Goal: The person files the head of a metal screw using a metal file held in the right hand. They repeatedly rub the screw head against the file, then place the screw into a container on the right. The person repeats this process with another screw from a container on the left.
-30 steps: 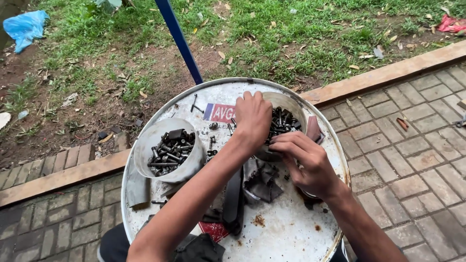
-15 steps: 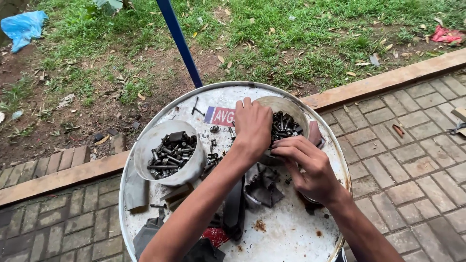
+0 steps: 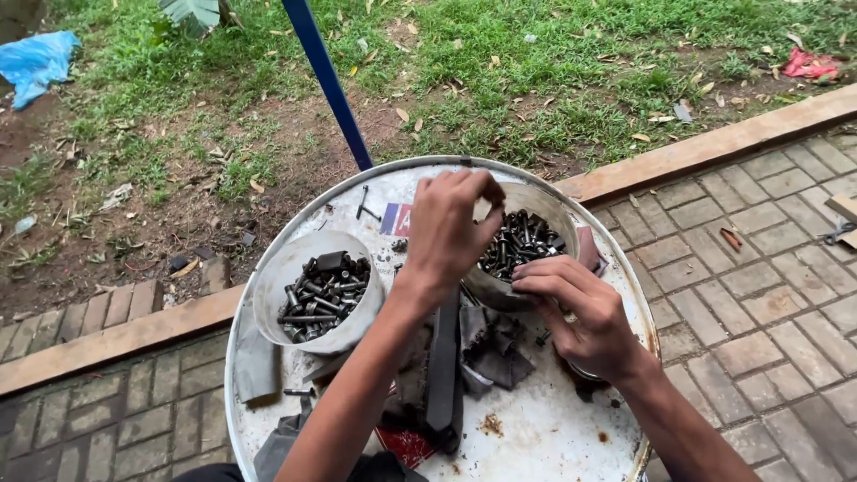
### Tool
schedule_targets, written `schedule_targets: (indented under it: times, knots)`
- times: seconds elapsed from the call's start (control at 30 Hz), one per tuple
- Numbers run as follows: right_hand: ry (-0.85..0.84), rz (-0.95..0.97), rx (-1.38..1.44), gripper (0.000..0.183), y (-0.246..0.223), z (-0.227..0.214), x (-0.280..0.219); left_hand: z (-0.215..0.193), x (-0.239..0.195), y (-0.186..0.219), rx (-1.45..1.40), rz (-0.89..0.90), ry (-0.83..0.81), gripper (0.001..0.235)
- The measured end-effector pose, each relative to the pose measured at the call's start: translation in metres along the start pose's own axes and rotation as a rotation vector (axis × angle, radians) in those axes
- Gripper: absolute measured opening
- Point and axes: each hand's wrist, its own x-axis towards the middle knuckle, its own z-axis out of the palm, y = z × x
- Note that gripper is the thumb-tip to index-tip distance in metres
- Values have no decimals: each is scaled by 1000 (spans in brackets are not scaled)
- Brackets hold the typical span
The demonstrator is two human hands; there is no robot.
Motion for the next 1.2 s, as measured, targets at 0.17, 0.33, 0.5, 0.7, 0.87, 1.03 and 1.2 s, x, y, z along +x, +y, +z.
schedule_targets:
  times: [0.17,0.33,0.5,0.7,0.87,1.03,1.2]
  knots:
    - [56,19,-13,13,-15,4,7,-52,6,24,-380,86,179,23]
    - [94,7,-27,14,-15,0,18,-81,-17,41,-634,49,193,21]
    - [-26,-214,-95,19,-41,-14,78,-107,-61,60,-635,-233,208,38]
    - [193,-406,-39,8,-33,34,105,-63,-100,51,-499,-257,389,46]
    - [192,-580,-91,12,-13,43,91,-67,-101,40,-388,-100,467,44]
    - [282,-704,-129,14,0,51,93,-84,-95,34,-279,61,584,28]
    - [327,-745,-216,18,9,55,99,-80,-91,25,-216,156,603,24]
